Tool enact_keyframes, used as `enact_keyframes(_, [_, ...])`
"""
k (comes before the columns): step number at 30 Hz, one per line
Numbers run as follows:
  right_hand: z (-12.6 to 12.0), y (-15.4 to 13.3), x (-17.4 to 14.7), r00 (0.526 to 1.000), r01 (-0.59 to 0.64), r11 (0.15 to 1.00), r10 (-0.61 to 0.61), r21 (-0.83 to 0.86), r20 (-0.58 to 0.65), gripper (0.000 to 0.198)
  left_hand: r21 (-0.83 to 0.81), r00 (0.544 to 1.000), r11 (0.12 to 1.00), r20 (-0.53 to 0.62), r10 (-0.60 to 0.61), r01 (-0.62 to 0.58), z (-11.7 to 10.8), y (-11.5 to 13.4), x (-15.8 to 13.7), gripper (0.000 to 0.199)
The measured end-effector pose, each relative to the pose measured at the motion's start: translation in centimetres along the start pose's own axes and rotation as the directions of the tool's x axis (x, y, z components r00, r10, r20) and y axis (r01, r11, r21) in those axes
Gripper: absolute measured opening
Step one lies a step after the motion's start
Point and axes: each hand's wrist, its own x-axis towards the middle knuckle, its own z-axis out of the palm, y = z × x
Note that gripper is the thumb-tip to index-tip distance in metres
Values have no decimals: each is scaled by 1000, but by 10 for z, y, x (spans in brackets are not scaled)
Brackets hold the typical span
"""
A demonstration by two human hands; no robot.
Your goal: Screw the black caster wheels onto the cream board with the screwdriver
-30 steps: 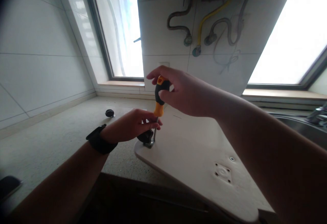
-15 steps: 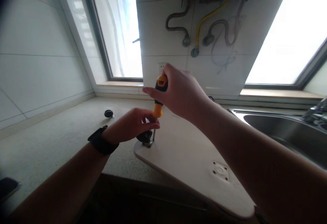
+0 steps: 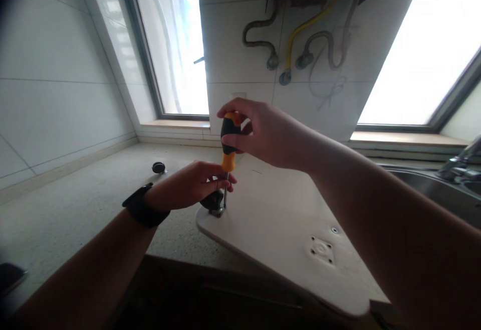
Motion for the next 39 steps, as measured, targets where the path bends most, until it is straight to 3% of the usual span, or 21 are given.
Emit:
enact_keyframes(4, [11,-1,1,968,-160,985,168,60,-188,48,11,1000,1000,-4,7,-7,3,-1,0,27])
enact_keyframes(9, [17,2,-3,918,-239,966,192,-96,-346,57,73,997,997,-77,20,-15,8,-3,3,18])
enact_keyframes(12, [13,3,-3,945,-174,966,109,-191,-309,49,61,997,998,-78,-16,21,8,-3,4,15])
enact_keyframes(14, [9,3,-1,975,-86,993,67,-83,-213,36,26,998,999,-49,-33,34,7,-3,4,14])
enact_keyframes(16, [3,3,1,995,-6,996,14,84,-95,35,-15,999,1000,-22,-26,26,6,-4,3,15])
enact_keyframes(19, [-3,1,3,997,71,995,-71,65,3,38,-79,1000,997,8,-13,13,4,-6,3,17])
enact_keyframes(22, [-2,-3,3,999,27,999,-28,-32,-34,38,-113,999,993,30,-32,35,3,-7,2,20])
enact_keyframes(25, [6,-5,4,988,-41,996,29,-76,-152,42,-73,1000,997,18,-23,25,4,-7,2,23])
enact_keyframes(29, [19,-6,3,933,-86,968,-5,-237,-360,39,124,991,992,-132,-16,32,6,-6,3,28])
enact_keyframes(31, [20,-8,1,918,-102,942,-35,-321,-394,38,155,987,987,-163,-15,41,8,-6,4,31])
enact_keyframes(34, [15,-10,0,935,-76,944,-44,-321,-353,32,127,989,991,-148,-10,29,8,-7,5,27])
enact_keyframes(36, [8,-9,1,958,-37,975,-27,-218,-286,27,121,989,991,-146,-29,47,8,-7,4,26])
enact_keyframes(39, [-2,-2,1,985,56,998,-57,-11,-160,39,72,990,995,-128,-56,66,6,-8,3,23])
